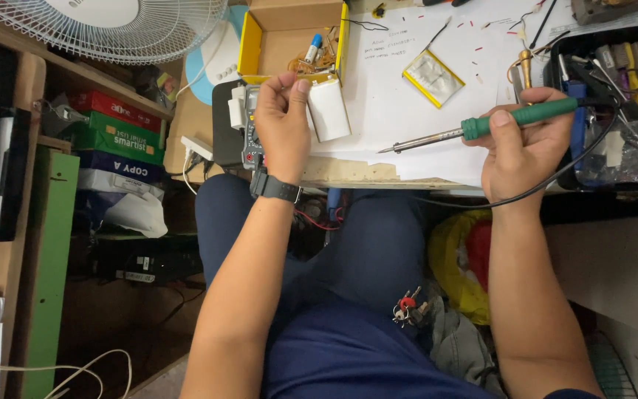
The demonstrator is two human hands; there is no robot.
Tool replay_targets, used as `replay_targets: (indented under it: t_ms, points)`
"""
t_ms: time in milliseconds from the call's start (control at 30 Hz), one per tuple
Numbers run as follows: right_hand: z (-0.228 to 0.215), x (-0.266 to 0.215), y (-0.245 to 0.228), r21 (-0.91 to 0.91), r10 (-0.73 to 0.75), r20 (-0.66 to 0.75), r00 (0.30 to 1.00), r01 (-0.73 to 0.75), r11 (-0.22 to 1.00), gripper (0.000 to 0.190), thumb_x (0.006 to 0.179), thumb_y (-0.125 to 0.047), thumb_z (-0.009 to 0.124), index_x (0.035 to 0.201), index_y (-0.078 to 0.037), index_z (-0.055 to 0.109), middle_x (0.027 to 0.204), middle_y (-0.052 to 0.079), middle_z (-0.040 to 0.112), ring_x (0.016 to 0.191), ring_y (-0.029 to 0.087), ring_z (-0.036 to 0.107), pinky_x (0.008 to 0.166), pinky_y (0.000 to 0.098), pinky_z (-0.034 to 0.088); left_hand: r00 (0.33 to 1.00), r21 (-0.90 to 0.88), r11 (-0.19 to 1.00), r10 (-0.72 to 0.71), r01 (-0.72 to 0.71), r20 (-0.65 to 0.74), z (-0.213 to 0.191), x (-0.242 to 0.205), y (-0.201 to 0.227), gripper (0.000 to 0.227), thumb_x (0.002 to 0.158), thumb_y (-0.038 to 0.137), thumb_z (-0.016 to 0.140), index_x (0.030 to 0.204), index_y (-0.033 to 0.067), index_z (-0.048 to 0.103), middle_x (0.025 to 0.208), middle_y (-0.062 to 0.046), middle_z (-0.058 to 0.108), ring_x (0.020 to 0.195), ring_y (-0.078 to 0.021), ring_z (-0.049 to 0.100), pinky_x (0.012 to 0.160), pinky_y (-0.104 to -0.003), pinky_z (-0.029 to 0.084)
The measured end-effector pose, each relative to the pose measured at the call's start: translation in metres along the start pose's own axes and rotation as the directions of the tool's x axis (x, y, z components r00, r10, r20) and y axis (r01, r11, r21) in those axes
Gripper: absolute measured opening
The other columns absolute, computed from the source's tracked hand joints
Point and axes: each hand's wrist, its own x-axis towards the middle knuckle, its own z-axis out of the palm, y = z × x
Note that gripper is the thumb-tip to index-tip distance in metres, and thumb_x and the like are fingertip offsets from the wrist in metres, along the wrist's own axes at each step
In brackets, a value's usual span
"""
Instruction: The person uses a soldering iron to attach wires to a small rectangular battery pack on a cluttered workbench. They hold the battery with one hand and apply the soldering iron with the other, occasionally adjusting the wires and the battery position.
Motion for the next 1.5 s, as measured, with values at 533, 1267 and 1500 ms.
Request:
replay_targets:
  t_ms: [533,1267,1500]
  points:
    - [-0.001,-0.001,0.002,0.005,-0.008,0.005,1.000,0.008,1.000,0.042,0.114,-0.020,0.079,0.144,-0.013,0.050,0.108,0.016,0.067,0.092,0.029,0.072,0.072,0.0470,0.072,0.907,0.098,0.986,0.083,-0.135,0.412,-0.001,0.020,0.033,0.018,0.117,0.024,0.065,0.130,0.0128,0.071,0.126,-0.003,0.078,0.119,-0.0184,0.075,0.107,-0.035,0.059]
    - [-0.007,0.000,0.008,0.004,-0.081,0.036,0.996,0.081,0.997,0.040,0.115,-0.019,0.076,0.143,-0.010,0.049,0.104,0.018,0.069,0.085,0.026,0.068,0.075,0.0429,0.064,0.695,0.273,0.820,0.197,-0.504,0.691,0.029,0.001,0.046,0.034,0.115,0.040,0.072,0.140,0.0172,0.072,0.104,-0.003,0.085,0.092,-0.0250,0.074,0.086,-0.045,0.054]
    - [-0.003,-0.001,0.000,-0.018,-0.065,0.058,0.996,0.066,0.998,0.039,0.119,-0.022,0.074,0.144,-0.010,0.047,0.107,0.016,0.064,0.086,0.029,0.065,0.076,0.0487,0.071,0.898,0.522,0.834,-0.078,-0.178,0.432,-0.022,-0.051,0.035,0.042,0.111,0.028,0.074,0.145,0.0042,0.068,0.133,-0.020,0.063,0.117,-0.0391,0.075,0.103,-0.054,0.060]
